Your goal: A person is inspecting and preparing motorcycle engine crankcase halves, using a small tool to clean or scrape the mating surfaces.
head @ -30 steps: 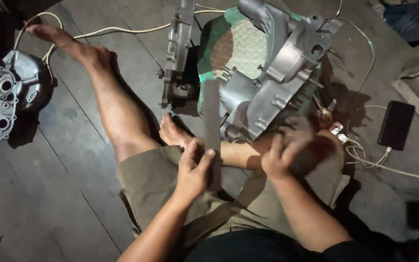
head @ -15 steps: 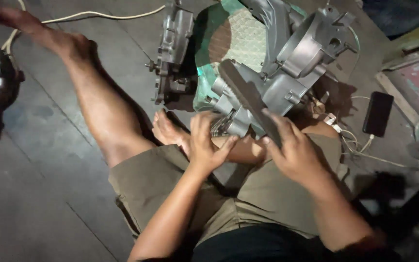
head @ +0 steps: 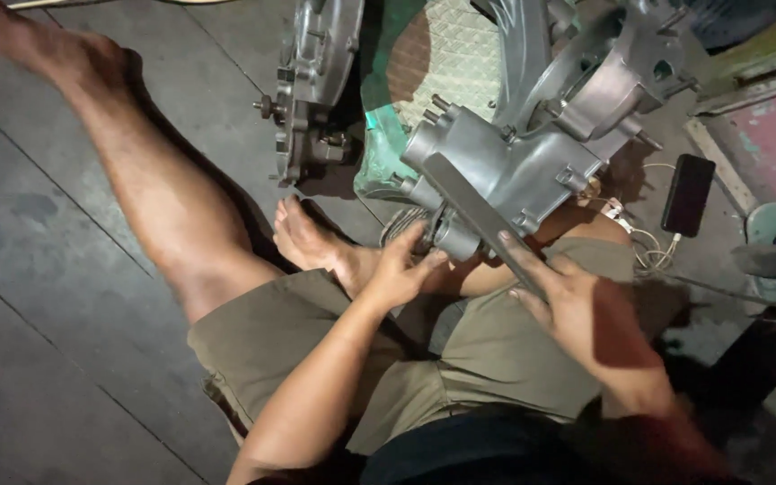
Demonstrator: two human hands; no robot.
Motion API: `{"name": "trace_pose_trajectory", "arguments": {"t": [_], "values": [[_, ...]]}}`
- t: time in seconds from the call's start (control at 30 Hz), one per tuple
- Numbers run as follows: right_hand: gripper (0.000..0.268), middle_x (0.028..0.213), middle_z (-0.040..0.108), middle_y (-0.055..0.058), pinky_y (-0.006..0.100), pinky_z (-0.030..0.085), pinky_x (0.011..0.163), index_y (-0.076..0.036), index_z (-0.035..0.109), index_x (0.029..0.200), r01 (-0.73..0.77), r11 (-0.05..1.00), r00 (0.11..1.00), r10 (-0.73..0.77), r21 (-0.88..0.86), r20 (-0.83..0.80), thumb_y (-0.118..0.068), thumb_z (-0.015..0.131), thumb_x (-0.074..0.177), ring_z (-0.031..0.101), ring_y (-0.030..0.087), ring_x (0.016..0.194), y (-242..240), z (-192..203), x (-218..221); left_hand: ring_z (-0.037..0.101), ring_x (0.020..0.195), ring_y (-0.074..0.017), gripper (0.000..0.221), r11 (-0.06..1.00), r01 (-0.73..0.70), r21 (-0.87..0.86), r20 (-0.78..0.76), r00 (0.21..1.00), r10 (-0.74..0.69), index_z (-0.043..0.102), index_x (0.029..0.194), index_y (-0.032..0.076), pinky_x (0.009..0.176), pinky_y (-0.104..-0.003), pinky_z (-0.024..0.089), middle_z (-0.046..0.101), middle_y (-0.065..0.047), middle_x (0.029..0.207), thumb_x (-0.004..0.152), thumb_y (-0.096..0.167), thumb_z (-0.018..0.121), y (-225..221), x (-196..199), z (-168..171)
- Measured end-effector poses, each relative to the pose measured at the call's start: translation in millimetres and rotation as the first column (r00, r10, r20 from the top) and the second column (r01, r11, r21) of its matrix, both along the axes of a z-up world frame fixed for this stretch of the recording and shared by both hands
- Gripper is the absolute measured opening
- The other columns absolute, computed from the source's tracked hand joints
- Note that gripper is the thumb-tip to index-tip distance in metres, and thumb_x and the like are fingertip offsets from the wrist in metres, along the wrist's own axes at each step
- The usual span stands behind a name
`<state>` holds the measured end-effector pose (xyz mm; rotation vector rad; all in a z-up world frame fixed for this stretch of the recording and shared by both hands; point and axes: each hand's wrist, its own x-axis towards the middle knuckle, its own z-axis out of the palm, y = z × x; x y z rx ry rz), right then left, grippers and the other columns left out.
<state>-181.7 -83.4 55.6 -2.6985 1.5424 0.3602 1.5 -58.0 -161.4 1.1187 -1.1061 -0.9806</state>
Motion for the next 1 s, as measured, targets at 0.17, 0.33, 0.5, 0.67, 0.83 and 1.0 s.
{"name": "trace_pose_trajectory", "arguments": {"t": [0.17,0.33,0.5,0.67,0.83,1.0], "values": [[0.055,0.090,0.071,0.009,0.051,0.063,0.068,-0.040,0.054,0.145,-0.003,0.995,0.999,-0.002,0.102,0.047,-0.050,0.062,0.092,0.076,0.037,0.080,-13,-2,11,0.071,0.091,-0.0440,0.045,0.999,0.035,-0.039,-0.039,0.999,-0.037,0.063,0.123,-0.003,0.081,-0.052,0.056,0.068,-0.029,0.093,0.087,0.015,0.083,0,4,7],[0.056,0.094,0.077,0.014,0.051,0.063,0.075,-0.031,0.059,0.143,0.032,0.967,0.994,-0.058,0.252,0.097,-0.046,0.064,0.089,0.077,0.038,0.088,-4,15,-9,0.068,0.108,-0.0320,0.040,0.991,0.126,0.048,-0.080,0.989,-0.122,0.064,0.131,-0.003,0.096,-0.049,0.052,0.069,-0.028,0.107,0.099,0.022,0.070,2,19,-20],[0.046,0.108,0.077,0.020,0.053,0.060,0.084,-0.019,0.068,0.129,0.057,0.943,0.970,-0.129,0.327,0.203,-0.043,0.068,0.089,0.073,0.042,0.099,-17,18,7,0.054,0.129,-0.0512,0.052,0.989,0.127,0.080,-0.052,0.991,-0.123,0.061,0.136,-0.005,0.111,-0.058,0.042,0.062,-0.036,0.129,0.103,0.035,0.063,0,10,-47],[0.053,0.122,0.074,0.016,0.054,0.059,0.088,-0.019,0.066,0.136,0.025,0.941,0.956,-0.122,0.339,0.268,-0.043,0.069,0.089,0.070,0.041,0.108,-26,6,8,0.062,0.120,-0.0471,0.039,0.994,0.073,0.080,-0.079,0.995,-0.067,0.066,0.129,0.002,0.105,-0.056,0.048,0.067,-0.029,0.120,0.105,0.031,0.062,-11,13,-31],[0.071,0.098,0.076,0.016,0.035,0.051,0.051,-0.048,0.036,0.160,0.351,0.834,0.937,-0.308,0.426,-0.168,-0.043,0.061,0.094,0.062,0.021,0.053,-32,20,27,0.060,0.090,-0.0156,0.041,0.989,0.113,0.091,-0.243,0.966,-0.088,0.056,0.130,0.005,0.084,-0.028,0.050,0.066,-0.006,0.104,0.091,0.005,0.070,-22,22,-22],[0.072,0.074,0.071,0.013,0.035,0.046,0.052,-0.042,0.040,0.160,0.244,0.878,0.966,-0.257,0.411,-0.024,-0.037,0.064,0.092,0.056,0.021,0.050,-31,12,18,0.062,0.086,-0.0150,0.036,0.978,0.100,0.183,-0.334,0.942,-0.034,0.060,0.124,0.004,0.081,-0.027,0.053,0.067,-0.007,0.099,0.090,0.004,0.072,-22,19,-25]]}}
